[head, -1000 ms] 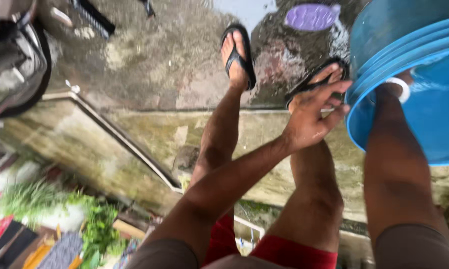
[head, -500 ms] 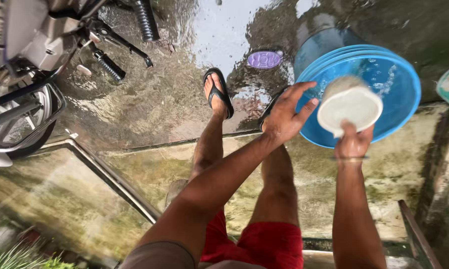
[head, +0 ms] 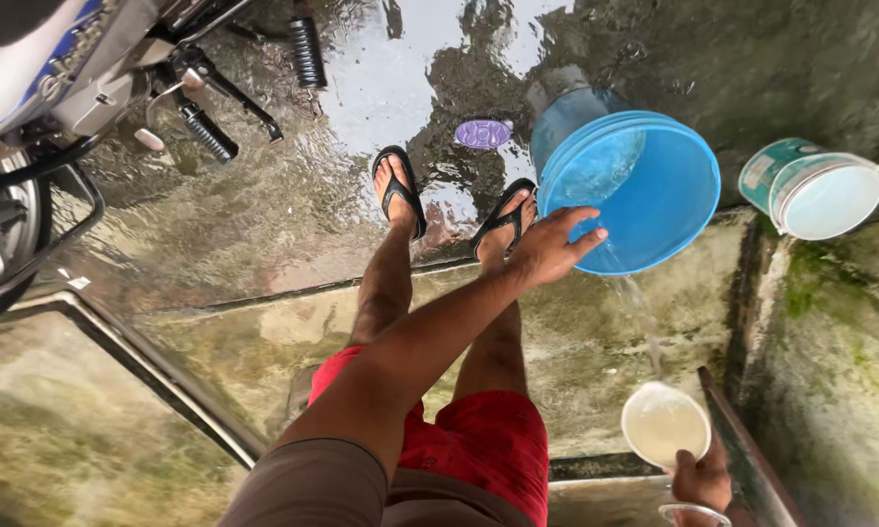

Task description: The person coils a blue hose, washes a blue bucket and a white mug with water, pours water onto a motorcycle, and then places a brush onto a ledge.

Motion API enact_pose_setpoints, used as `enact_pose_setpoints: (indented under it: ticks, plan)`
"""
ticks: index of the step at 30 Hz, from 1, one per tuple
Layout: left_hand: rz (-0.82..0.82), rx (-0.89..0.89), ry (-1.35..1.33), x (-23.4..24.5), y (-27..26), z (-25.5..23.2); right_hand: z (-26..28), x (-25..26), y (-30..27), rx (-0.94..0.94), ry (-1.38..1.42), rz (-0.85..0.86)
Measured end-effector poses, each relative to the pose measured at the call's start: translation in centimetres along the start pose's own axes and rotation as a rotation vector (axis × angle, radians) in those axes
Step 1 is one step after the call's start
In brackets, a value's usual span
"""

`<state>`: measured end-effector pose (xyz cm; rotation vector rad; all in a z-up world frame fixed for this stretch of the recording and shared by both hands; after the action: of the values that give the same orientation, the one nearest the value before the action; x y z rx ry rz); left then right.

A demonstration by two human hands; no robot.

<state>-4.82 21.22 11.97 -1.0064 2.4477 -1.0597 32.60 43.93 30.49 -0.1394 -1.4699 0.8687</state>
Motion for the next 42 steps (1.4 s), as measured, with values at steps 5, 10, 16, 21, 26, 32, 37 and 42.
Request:
enact_pose_setpoints:
  ticks: [5,10,16,21,26,32,37,42]
  plan:
    - [-0.050,-0.076,0.188,5.7,1.5,1.3,12.7,-5.0,5.4,0.006,-0.240,0.073]
    - [-0.178,0.012,0.697,21.0,7.3,-4.1,48.2,-15.4,15.7,0.760,0.057,0.161]
    - [-0.506,0.045,0.689,36.0,5.9,-9.7,57.1,-15.5,6.0,0.578,-0.105,0.243]
    - [-0.497,0.078,0.618,33.5,1.1,-0.5,42.3,-16.6,8.2,0.530,-0.261,0.229]
    - [-0.681,0.145,0.513,27.7,-8.2,18.9,26.7,-13.1,12.8,0.369,-0.163,0.211]
    - [-0.565,0.841,0.308,22.6,-28.5,27.8,21.2,-8.1,13.9,0.268,-0.379,0.182]
    - [-0.715,0.998,0.398,20.5,-32.2,21.1,21.1,-6.4,13.9,0.344,-0.288,0.156]
    - [-0.926,0.708,0.300,20.3,-29.0,11.6,22.2,-5.3,14.3,0.223,-0.014,0.353]
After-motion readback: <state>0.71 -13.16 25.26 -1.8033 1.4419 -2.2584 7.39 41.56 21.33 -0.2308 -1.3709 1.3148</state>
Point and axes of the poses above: each hand's wrist, its own y-axis towards the middle knuckle, its own x-axis out of the back of the hand, z = x × y, the point moved 1 cm from there along y, towards the middle knuckle, and after that the axes turned 3 degrees about x, right-handed, at the moved point
